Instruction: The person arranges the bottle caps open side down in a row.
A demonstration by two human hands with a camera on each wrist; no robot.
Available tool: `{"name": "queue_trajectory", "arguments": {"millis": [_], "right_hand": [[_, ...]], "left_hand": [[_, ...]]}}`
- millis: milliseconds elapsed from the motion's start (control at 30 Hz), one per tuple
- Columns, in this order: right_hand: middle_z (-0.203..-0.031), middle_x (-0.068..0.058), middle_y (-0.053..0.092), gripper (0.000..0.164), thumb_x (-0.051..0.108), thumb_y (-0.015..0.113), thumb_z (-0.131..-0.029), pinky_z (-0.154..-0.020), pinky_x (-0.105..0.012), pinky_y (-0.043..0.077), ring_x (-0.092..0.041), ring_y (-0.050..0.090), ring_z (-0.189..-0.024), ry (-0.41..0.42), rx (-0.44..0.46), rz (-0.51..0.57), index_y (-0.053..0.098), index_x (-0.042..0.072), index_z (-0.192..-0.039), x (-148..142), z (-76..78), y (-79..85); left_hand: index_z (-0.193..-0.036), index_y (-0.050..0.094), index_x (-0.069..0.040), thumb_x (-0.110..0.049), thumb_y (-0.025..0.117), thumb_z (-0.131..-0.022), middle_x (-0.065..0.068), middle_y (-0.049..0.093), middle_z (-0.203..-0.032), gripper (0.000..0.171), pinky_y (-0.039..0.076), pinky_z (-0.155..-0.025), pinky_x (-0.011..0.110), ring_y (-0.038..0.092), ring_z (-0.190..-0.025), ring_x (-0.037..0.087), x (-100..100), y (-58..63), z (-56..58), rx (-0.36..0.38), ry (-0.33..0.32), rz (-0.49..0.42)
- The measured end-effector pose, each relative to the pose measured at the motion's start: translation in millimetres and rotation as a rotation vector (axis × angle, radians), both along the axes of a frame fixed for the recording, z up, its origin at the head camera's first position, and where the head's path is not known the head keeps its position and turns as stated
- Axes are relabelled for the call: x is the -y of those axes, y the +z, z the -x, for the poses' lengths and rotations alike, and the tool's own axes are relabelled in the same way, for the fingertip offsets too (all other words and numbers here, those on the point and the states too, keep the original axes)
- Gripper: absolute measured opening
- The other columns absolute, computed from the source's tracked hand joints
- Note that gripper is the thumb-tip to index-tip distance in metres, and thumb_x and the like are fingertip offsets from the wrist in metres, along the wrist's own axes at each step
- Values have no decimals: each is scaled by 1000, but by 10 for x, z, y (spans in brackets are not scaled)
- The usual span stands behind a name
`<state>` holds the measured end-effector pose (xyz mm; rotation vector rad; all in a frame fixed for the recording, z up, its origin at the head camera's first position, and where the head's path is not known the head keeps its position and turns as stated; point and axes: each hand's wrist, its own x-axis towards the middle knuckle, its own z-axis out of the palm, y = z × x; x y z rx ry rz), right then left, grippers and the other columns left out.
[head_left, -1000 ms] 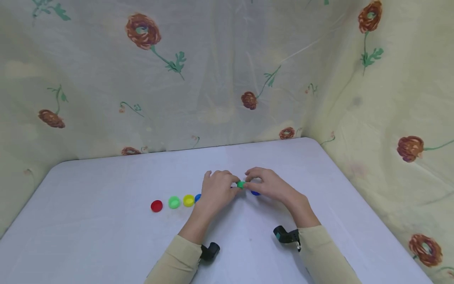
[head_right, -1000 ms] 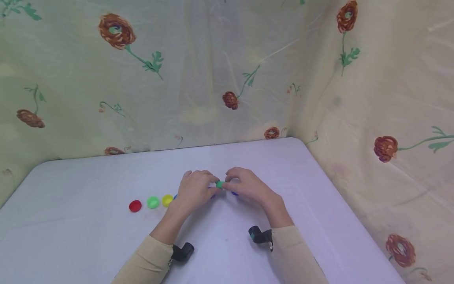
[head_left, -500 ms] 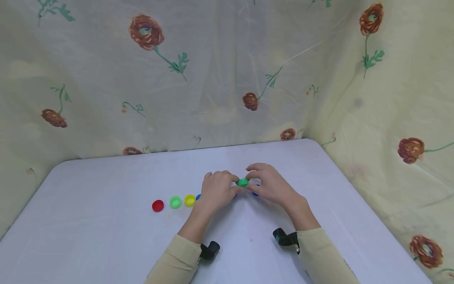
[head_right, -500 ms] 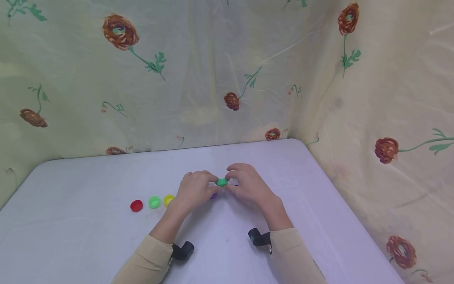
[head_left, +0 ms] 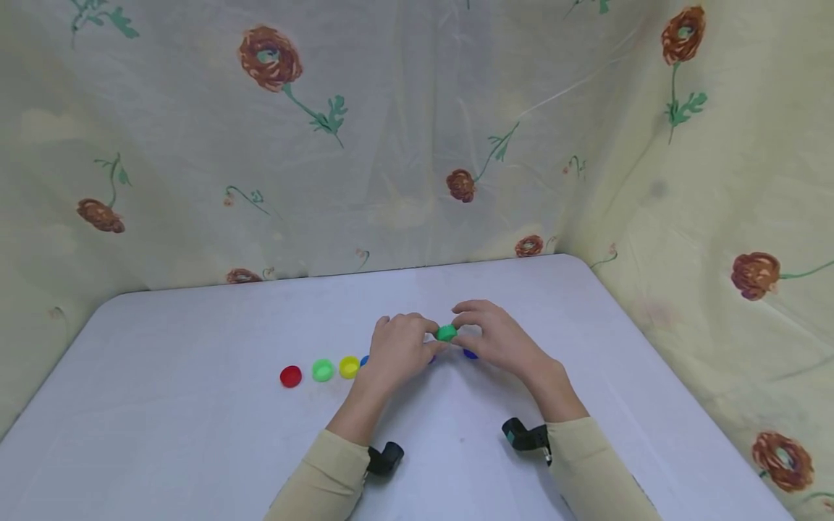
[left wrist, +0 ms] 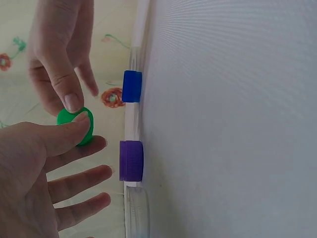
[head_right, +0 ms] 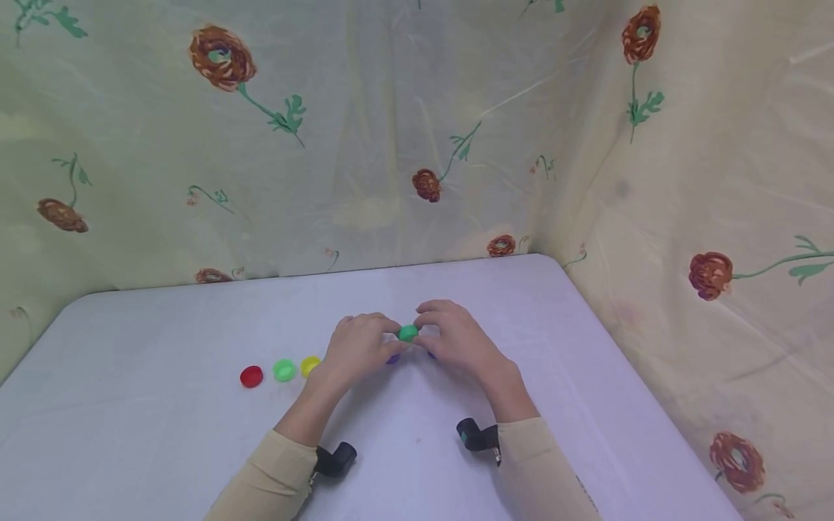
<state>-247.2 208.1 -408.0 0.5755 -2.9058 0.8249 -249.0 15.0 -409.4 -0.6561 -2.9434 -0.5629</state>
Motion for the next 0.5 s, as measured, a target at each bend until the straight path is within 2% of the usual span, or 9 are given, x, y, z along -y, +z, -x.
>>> {"name": "queue_trajectory", "arguments": {"millis": [267, 500], "right_hand": [[-144, -7, 56, 16, 27, 65, -93, -115, -59, 33, -35, 42, -143, -19, 140, 147, 73, 14, -94, -19, 16, -29], [-146, -9, 54, 22, 32, 62, -95, -115, -61, 31, -39, 37, -145, -31, 270, 231, 73, 13, -95, -51, 42, -52]], "left_hand": [[-118, 73, -22, -42, 73, -89, 0, 72, -122, 36, 41, -108, 58, 66, -115, 25, -2, 0, -8, -34, -4, -13], [-120, 72, -24, -39, 76, -87, -1, 71, -124, 37, 40, -109, 58, 66, -118, 24, -15, 29, -19, -73, -24, -28]]}}
